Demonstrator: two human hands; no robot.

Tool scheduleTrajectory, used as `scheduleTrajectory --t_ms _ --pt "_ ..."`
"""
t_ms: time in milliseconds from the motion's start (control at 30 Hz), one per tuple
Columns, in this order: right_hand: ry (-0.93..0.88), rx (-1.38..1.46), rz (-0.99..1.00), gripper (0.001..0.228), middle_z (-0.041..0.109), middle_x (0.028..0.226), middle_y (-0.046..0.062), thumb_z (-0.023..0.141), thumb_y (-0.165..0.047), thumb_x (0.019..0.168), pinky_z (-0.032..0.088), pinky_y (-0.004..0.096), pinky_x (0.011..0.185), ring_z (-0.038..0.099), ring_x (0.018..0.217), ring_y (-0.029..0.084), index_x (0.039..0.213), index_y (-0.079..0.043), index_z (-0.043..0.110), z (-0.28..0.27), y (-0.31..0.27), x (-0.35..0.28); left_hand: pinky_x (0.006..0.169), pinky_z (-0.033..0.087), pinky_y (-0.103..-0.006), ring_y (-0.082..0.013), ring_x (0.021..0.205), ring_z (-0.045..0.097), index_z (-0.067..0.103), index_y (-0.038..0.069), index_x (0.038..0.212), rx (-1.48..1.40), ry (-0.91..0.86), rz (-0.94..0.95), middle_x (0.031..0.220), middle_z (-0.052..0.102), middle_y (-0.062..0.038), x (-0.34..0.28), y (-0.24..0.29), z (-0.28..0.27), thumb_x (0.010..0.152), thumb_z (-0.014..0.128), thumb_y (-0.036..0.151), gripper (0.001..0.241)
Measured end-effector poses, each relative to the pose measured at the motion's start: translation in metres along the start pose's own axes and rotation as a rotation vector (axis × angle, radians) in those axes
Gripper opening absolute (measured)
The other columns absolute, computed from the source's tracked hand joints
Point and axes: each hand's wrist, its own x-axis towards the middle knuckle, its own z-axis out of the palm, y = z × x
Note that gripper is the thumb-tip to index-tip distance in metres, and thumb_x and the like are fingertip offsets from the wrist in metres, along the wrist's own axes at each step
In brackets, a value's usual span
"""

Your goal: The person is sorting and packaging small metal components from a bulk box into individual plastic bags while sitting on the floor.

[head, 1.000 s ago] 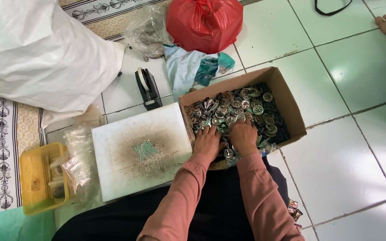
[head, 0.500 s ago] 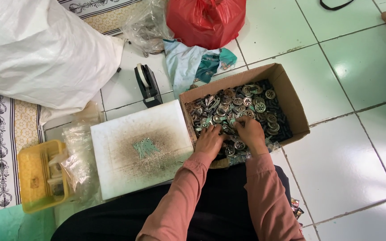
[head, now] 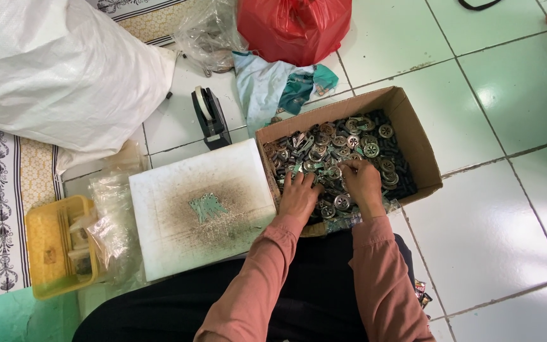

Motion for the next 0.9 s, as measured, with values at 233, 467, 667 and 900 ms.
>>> scheduleTrajectory --t_ms 233,467,667,900 --pt "-0.066 -0.154 -0.006 0.027 0.075 0.098 0.016 0.071 -0.020 0.096 0.060 0.053 0.076 0.073 0.097 0.038 0.120 -0.008 0.077 0.002 0.010 0.002 0.118 0.037 -0.0667 -0.0336 0.134 0.049 0.064 0.020 0.126 0.031 -0.089 -0.057 0.140 0.053 -0.012 0.005 -0.005 0.025 0.103 0.065 0.016 0.024" --pt "-0.297 -0.484 -0.047 0.025 0.079 0.099 0.020 0.068 -0.019 0.088 0.062 0.054 0.081 0.074 0.098 0.043 0.105 -0.008 0.082 0.006 -0.002 -0.018 0.115 0.039 -0.0593 -0.0314 0.130 0.049 0.060 0.014 0.120 0.067 -0.075 -0.032 0.133 0.051 -0.013 0.006 -0.005 0.038 0.105 0.061 0.017 0.016" --pt "-0.200 -0.529 -0.083 0.024 0.078 0.097 0.021 0.064 -0.015 0.096 0.064 0.054 0.075 0.075 0.095 0.041 0.113 -0.008 0.079 0.003 0.006 -0.011 0.114 0.039 -0.0579 -0.0295 0.131 0.046 0.067 0.019 0.111 0.106 -0.087 -0.008 0.136 0.051 -0.009 0.003 -0.002 0.029 0.104 0.063 0.024 0.010" --pt "-0.152 -0.329 -0.044 0.026 0.076 0.101 0.022 0.066 -0.012 0.098 0.063 0.058 0.077 0.073 0.099 0.044 0.122 -0.004 0.073 0.016 0.032 0.013 0.114 0.040 -0.0566 -0.0283 0.129 0.049 0.068 0.015 0.111 0.122 -0.092 0.012 0.135 0.053 -0.010 0.003 -0.004 0.033 0.105 0.062 0.022 0.011"
